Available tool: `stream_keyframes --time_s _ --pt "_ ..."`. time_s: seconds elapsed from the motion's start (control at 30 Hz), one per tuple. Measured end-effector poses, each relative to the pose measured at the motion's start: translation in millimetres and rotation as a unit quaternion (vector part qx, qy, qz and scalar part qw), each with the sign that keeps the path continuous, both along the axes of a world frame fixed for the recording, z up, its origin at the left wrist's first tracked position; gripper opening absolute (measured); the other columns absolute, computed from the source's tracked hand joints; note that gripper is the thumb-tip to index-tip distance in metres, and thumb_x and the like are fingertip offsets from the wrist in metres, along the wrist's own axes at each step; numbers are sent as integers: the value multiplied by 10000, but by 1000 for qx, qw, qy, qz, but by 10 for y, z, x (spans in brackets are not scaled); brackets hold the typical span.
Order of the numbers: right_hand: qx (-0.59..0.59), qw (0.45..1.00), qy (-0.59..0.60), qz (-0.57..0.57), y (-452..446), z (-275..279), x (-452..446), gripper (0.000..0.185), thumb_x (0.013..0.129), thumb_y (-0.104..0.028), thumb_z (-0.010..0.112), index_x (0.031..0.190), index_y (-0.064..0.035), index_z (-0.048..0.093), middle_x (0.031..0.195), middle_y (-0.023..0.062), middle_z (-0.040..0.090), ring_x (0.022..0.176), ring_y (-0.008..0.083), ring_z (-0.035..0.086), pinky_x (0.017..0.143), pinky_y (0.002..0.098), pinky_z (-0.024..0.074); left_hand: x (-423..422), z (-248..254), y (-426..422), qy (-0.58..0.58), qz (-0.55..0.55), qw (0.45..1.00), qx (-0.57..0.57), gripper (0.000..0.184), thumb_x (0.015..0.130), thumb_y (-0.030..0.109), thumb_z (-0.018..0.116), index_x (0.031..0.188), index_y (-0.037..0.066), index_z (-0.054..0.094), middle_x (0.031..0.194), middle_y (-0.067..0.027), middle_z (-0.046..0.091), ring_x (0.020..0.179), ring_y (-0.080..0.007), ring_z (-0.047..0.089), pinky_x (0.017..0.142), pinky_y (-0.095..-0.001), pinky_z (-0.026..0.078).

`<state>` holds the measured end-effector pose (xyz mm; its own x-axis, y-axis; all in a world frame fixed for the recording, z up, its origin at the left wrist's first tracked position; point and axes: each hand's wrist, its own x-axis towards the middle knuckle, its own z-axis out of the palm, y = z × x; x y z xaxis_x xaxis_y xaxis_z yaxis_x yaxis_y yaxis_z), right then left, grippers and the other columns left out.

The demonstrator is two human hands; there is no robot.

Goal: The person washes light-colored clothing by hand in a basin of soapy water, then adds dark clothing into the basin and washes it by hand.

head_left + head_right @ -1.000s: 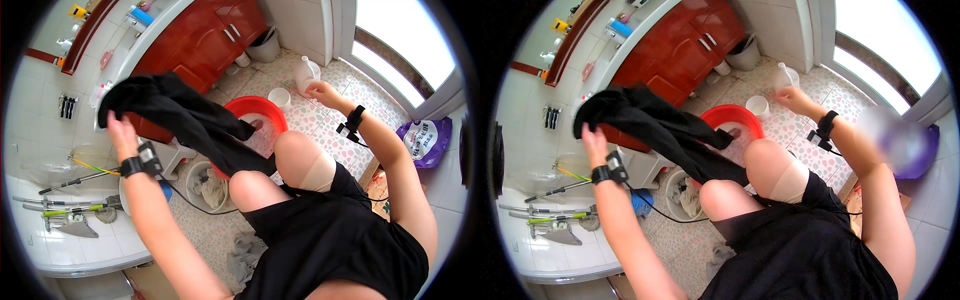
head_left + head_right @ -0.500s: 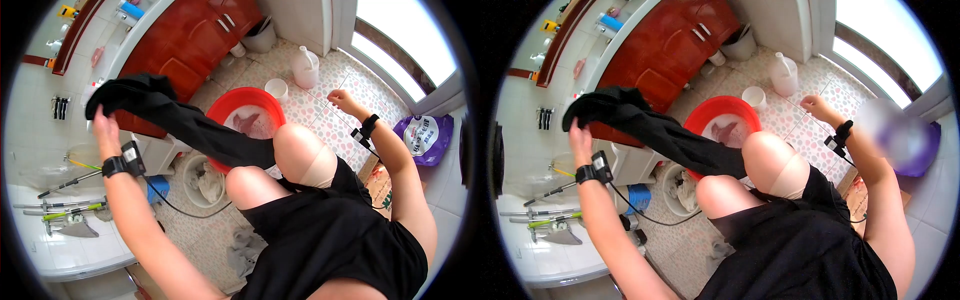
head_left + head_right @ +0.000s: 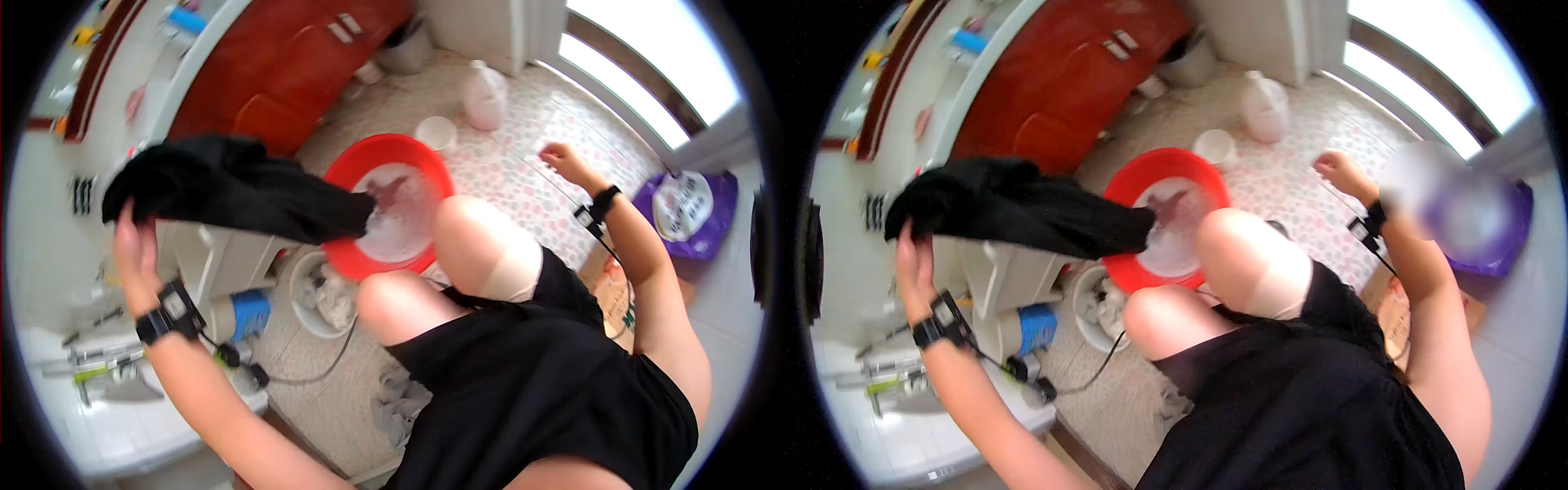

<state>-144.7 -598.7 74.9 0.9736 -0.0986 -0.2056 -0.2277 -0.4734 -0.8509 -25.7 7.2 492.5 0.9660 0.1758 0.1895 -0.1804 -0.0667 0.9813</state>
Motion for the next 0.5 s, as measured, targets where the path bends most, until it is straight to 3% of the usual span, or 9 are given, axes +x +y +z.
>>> stream_keyframes --time_s 0.1,0.2,0.33,0.37,0.43,0.5 --pt "-84 995 -38 -38 -193 103 -72 264 832 -232 513 964 -32 624 825 121 649 737 181 609 673 326 481 -53 -906 -1 60 -25 997 50 339 877 109 496 1207 37 461 1219 -91 482 1118 -213 458 965 -367 370" --pt "-68 990 -53 -113 -353 343 -293 265 833 -249 525 947 -33 627 773 96 639 700 163 595 640 321 480 43 -1941 188 137 -43 984 106 355 863 102 510 1207 25 460 1199 -97 495 1083 -220 482 932 -357 387" --pt "-97 971 -83 -201 -754 731 -882 252 823 -207 533 952 -8 617 772 81 628 695 143 594 617 282 477 466 -3345 725 152 -97 945 274 438 840 106 526 1251 15 406 1174 -122 502 1026 -241 514 850 -338 433" --pt "-85 966 -74 -232 -961 947 -1080 258 822 -207 534 949 3 616 797 73 628 698 135 595 608 263 474 541 -3448 698 156 -108 930 316 455 832 102 528 1260 20 393 1159 -131 507 1011 -246 521 830 -339 444" --pt "-75 957 -70 -272 -1077 970 -1381 250 825 -200 530 949 0 618 812 64 628 700 129 591 595 245 467 228 -3410 201 308 -42 921 233 465 824 129 541 1262 68 400 1147 -101 517 977 -226 530 756 -344 459" --pt "-69 949 -56 -303 -1278 885 -1653 239 827 -199 529 941 -10 620 792 48 618 693 114 575 582 230 454 103 -3396 -34 350 -74 872 335 440 829 171 545 1248 116 423 1120 -42 532 930 -171 532 699 -310 434"
